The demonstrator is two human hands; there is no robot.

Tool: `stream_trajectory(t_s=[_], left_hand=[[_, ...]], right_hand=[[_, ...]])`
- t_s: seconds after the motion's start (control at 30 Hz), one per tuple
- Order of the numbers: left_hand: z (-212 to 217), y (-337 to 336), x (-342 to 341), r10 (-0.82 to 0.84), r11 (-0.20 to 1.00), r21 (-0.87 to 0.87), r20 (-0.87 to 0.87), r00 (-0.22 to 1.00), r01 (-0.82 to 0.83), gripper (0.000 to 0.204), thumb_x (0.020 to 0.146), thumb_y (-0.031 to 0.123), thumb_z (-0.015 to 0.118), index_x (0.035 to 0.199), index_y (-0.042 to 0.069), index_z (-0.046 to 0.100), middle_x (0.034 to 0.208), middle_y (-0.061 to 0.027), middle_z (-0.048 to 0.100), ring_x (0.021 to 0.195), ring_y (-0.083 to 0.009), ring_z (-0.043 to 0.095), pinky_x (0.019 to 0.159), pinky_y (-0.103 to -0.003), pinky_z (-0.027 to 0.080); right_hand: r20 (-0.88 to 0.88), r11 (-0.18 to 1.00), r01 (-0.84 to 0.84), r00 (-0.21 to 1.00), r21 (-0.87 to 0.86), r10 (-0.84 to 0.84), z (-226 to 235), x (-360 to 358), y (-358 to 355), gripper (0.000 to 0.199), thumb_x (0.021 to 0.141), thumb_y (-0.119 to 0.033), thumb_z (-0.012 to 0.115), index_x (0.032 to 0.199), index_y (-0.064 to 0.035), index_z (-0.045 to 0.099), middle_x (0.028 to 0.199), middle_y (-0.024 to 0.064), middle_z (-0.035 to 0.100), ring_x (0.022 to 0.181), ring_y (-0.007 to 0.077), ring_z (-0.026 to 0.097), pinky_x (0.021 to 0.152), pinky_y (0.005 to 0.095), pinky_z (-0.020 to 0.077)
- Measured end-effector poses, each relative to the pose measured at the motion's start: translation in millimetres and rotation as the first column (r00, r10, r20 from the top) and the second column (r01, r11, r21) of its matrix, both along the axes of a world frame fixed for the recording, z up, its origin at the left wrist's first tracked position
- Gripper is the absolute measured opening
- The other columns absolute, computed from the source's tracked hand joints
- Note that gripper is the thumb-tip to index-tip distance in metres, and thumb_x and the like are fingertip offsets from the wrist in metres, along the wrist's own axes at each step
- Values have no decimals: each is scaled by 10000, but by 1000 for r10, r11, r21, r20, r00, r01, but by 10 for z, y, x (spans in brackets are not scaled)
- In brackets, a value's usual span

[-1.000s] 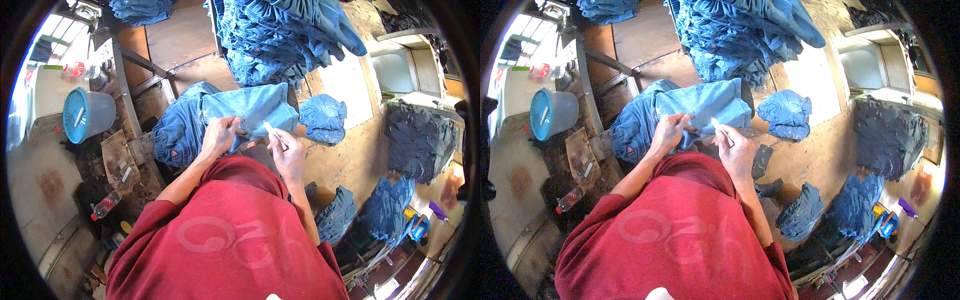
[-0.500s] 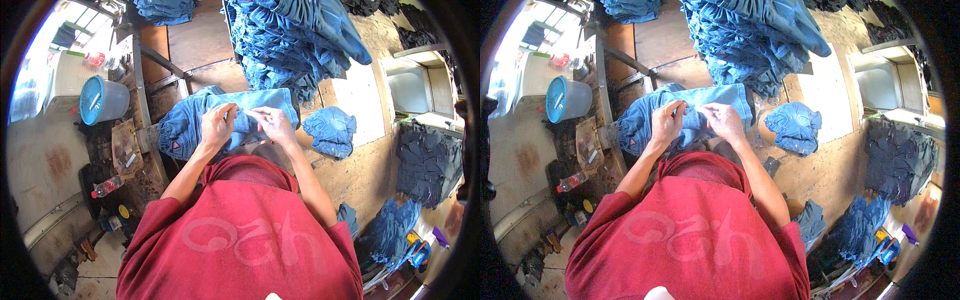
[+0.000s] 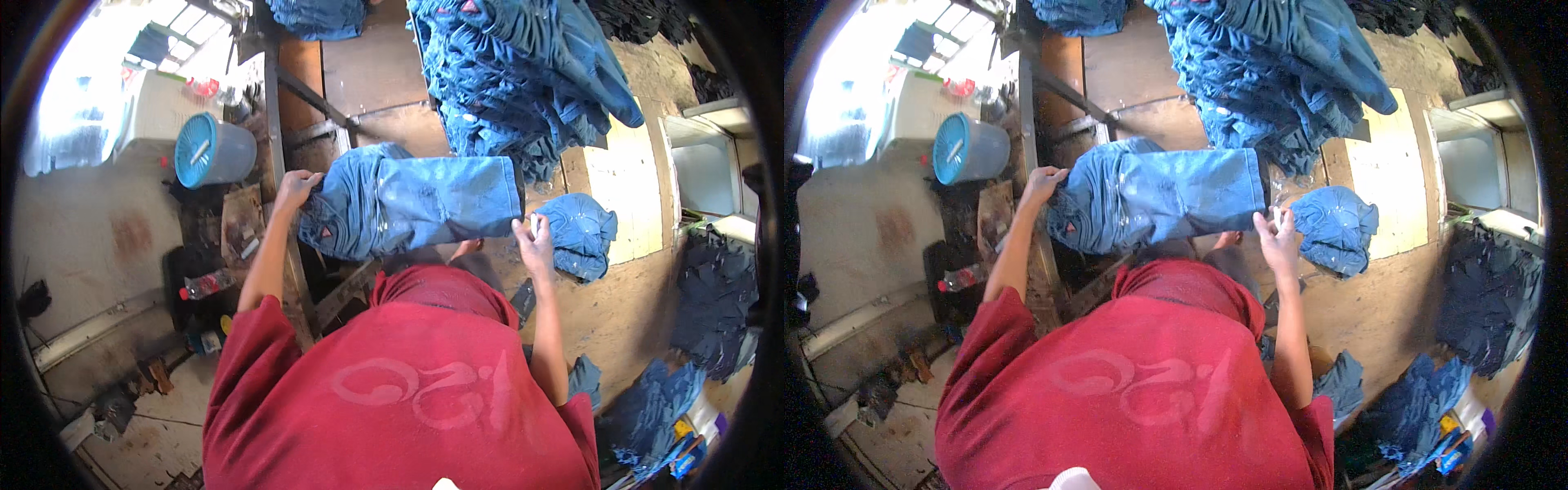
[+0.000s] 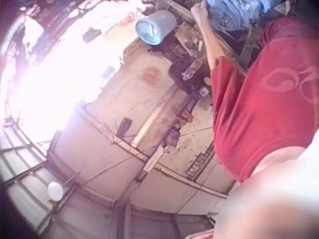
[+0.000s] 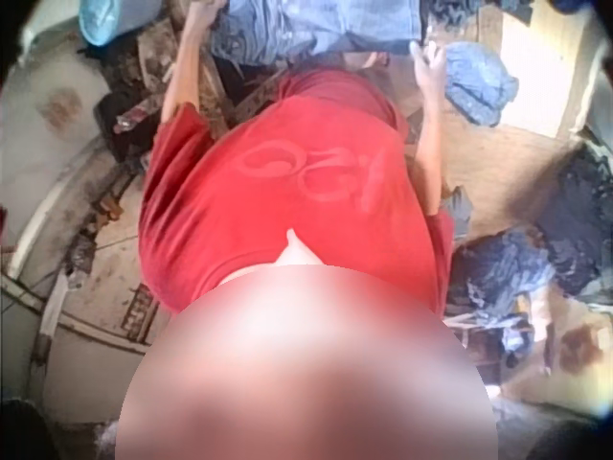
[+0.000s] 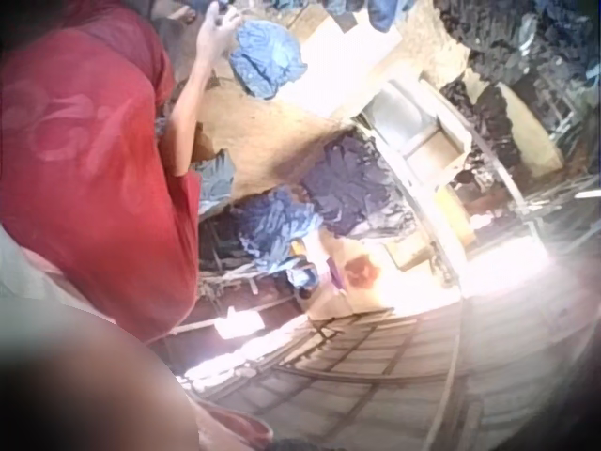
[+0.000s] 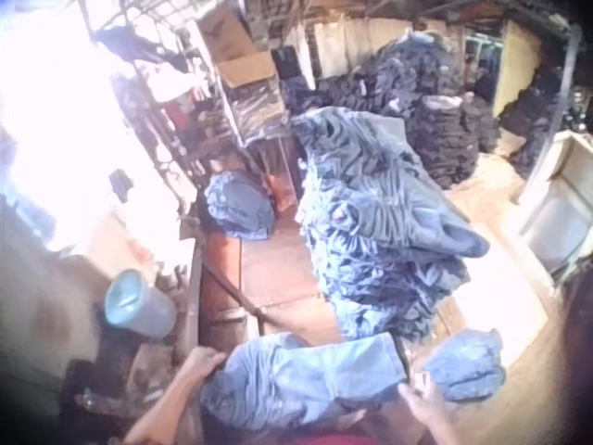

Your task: The person repeatedly scrapes seams on denim jeans using a small metal tool. They pick up a pair of jeans, place them on a cylindrical roller, scrape along the seams, then set the jeans aside and repeat with another pair.

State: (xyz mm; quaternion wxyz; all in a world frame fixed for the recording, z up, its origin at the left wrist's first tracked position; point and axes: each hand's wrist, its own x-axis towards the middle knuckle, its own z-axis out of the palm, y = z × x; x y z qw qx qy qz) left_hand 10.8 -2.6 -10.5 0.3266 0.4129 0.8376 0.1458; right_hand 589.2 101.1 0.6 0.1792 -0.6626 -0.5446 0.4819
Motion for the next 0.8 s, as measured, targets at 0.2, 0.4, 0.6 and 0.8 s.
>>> stream_trajectory(t_s=[0.2, 0.4, 0.6, 0.8], left_hand=[[589, -386, 337, 201, 719, 194, 861, 467, -667, 340, 1126, 288, 599, 1324, 22, 670, 1297, -51, 719, 1181, -201, 657, 1052, -383, 505], [532, -556, 785, 351, 900, -141, 796, 493, -414, 389, 1082, 184, 660, 1420, 12, 576, 1351, -76, 688, 1252, -232, 647, 1120, -438, 491], [370, 362, 1012, 55, 774, 269, 873, 484, -573, 389, 1072, 105, 643, 1449, 63, 556, 1362, -69, 664, 1234, -220, 642, 1098, -408, 503], [249, 234, 1632, 187, 932, -31, 895, 406, -362, 519, 1040, 128, 703, 1518, 70, 509, 1423, -56, 639, 1304, -223, 615, 1125, -439, 491]], right_hand=[[160, 957, -170, 978, 233, 135, -259, -228, -55, 413, 965, -493, 765, 1003, -85, 717, 805, 163, 745, 727, 349, 732, 664, 457, 549], [172, 884, 175, 947, 434, -272, -343, 318, 367, 358, 1034, -417, 687, 966, -69, 742, 796, 166, 748, 730, 368, 742, 651, 476, 543], [130, 941, -6, 991, 340, -41, -262, 653, 643, 383, 1035, -397, 677, 956, -25, 725, 860, 216, 752, 780, 373, 753, 678, 464, 545], [75, 832, 283, 930, 478, -359, -569, 1018, 714, 415, 1037, -407, 672, 1024, 5, 721, 915, 215, 774, 863, 416, 754, 749, 486, 555]])
